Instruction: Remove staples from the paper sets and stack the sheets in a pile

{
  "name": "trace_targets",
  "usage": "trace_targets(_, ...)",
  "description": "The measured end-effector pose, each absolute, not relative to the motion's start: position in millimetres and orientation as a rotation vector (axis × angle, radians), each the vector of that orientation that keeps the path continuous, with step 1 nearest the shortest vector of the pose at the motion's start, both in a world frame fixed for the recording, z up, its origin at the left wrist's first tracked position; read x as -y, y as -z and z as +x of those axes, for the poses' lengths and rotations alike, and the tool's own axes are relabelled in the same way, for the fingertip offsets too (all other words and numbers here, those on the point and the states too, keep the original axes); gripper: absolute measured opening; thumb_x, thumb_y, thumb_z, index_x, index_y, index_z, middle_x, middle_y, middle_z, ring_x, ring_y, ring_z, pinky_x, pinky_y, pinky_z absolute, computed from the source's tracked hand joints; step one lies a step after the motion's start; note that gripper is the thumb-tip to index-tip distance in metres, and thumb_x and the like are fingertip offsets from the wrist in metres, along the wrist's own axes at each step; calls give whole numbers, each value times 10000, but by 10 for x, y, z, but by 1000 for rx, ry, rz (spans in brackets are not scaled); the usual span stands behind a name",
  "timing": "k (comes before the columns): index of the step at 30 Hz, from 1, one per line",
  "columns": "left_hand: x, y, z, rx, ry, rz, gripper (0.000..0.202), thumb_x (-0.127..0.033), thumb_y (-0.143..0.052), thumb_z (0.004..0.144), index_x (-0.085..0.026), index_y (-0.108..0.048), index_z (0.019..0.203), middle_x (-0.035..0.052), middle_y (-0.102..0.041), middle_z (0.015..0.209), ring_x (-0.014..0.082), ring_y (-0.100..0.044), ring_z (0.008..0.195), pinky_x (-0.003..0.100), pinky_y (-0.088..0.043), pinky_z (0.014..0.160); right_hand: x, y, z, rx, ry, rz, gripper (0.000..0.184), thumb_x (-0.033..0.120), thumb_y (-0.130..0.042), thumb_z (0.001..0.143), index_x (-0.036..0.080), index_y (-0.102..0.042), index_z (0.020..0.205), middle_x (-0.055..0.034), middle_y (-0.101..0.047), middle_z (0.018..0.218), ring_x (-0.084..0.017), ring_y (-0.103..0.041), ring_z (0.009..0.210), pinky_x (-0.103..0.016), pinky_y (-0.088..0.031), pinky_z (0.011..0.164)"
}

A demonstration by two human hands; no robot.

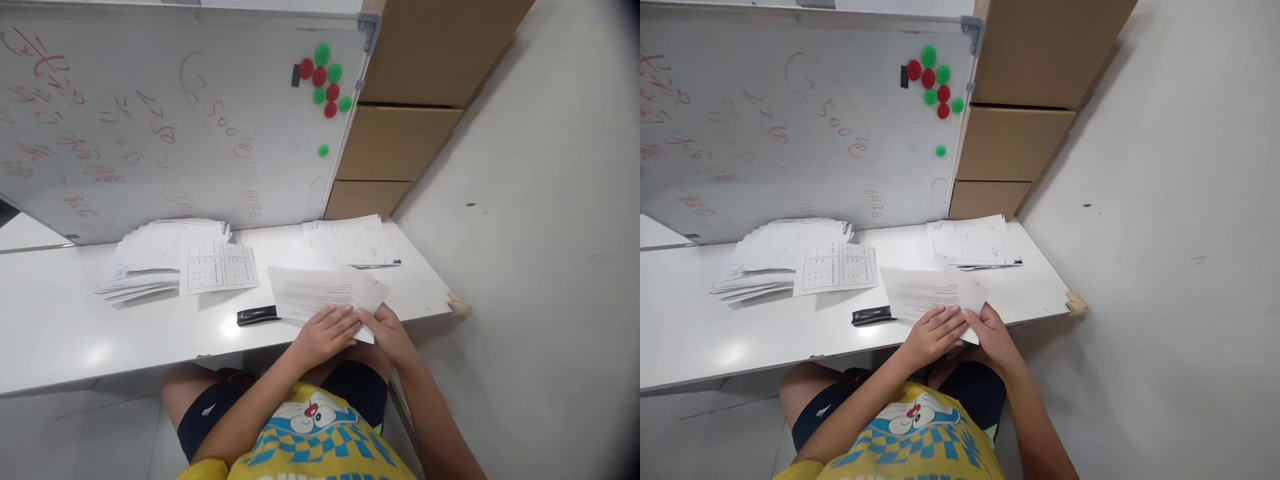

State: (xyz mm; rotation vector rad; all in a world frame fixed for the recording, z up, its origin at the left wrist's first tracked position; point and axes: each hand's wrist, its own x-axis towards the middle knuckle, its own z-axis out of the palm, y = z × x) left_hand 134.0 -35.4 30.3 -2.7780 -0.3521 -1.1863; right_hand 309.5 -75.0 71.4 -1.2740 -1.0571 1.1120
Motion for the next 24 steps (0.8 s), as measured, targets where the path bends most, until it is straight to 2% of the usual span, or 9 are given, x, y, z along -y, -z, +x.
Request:
trace_targets(2,361,-295,1276,455,1401,-2672,587,-323,-539,916,-169,-331,1443,86,-490,1414,193,-254,1428,359,-269,1165,786,-683,3163,1124,-929,-1365,293,456,-663,793,234,-715,978,-66,-741,999,-284,-644,1001,-451,-471,941)
trace_targets(5,339,-288,1130,1263,1915,-2328,779,-356,-583,884,-219,-131,1503,148,-301,1516,261,-161,1453,477,-192,1169,800,-526,3223,1101,-764,-1285,183,394,-631,822,244,-724,873,-55,-742,892,-271,-659,911,-430,-493,869)
trace_targets(7,287,-292,1014,1595,2038,-2381,862,-393,-627,845,-214,-95,1499,189,-326,1474,308,-249,1415,525,-233,1132,784,-377,3225,996,-724,-1164,149,362,-619,823,242,-707,809,-44,-724,797,-248,-661,829,-418,-498,832)
trace_targets(9,240,-276,929,1522,1987,-2760,722,-387,-628,838,-215,-265,1438,162,-487,1308,292,-438,1279,493,-344,1060,766,-217,3221,898,-721,-1092,123,330,-639,799,240,-686,868,-32,-710,778,-230,-655,810,-415,-491,837)
trace_targets(11,239,-217,908,1373,1940,-3009,401,-316,-587,860,-225,-493,1239,102,-571,1107,241,-544,1104,432,-420,968,765,-64,3237,847,-752,-1084,306,308,-682,762,250,-634,1058,-32,-713,874,-224,-653,856,-422,-482,866)
trace_targets(13,287,-119,948,1364,2007,-3037,199,-255,-558,863,-219,-576,1058,79,-573,1032,215,-559,1024,397,-439,914,792,66,3283,806,-785,-1131,492,321,-710,739,260,-551,1201,-40,-708,955,-227,-652,900,-428,-483,876)
trace_targets(17,383,56,1065,1468,2129,-3039,106,-214,-546,857,-208,-597,950,65,-590,984,198,-574,968,364,-449,861,887,204,3393,762,-805,-1338,469,408,-732,704,223,-610,1118,-67,-711,1006,-256,-646,963,-420,-490,896)
trace_targets(21,319,88,1100,1515,2244,-2979,102,-226,-545,856,-200,-607,933,60,-593,971,200,-575,965,370,-441,880,916,246,3409,851,-798,-1385,503,449,-704,728,224,-606,1167,-83,-688,1130,-263,-639,1014,-412,-499,904)
trace_targets(24,282,89,1084,1648,2189,-2966,105,-253,-534,858,-190,-607,900,52,-594,932,196,-579,918,352,-459,842,897,312,3403,861,-756,-1491,406,503,-696,709,196,-684,973,-90,-735,968,-285,-662,938,-436,-510,873)
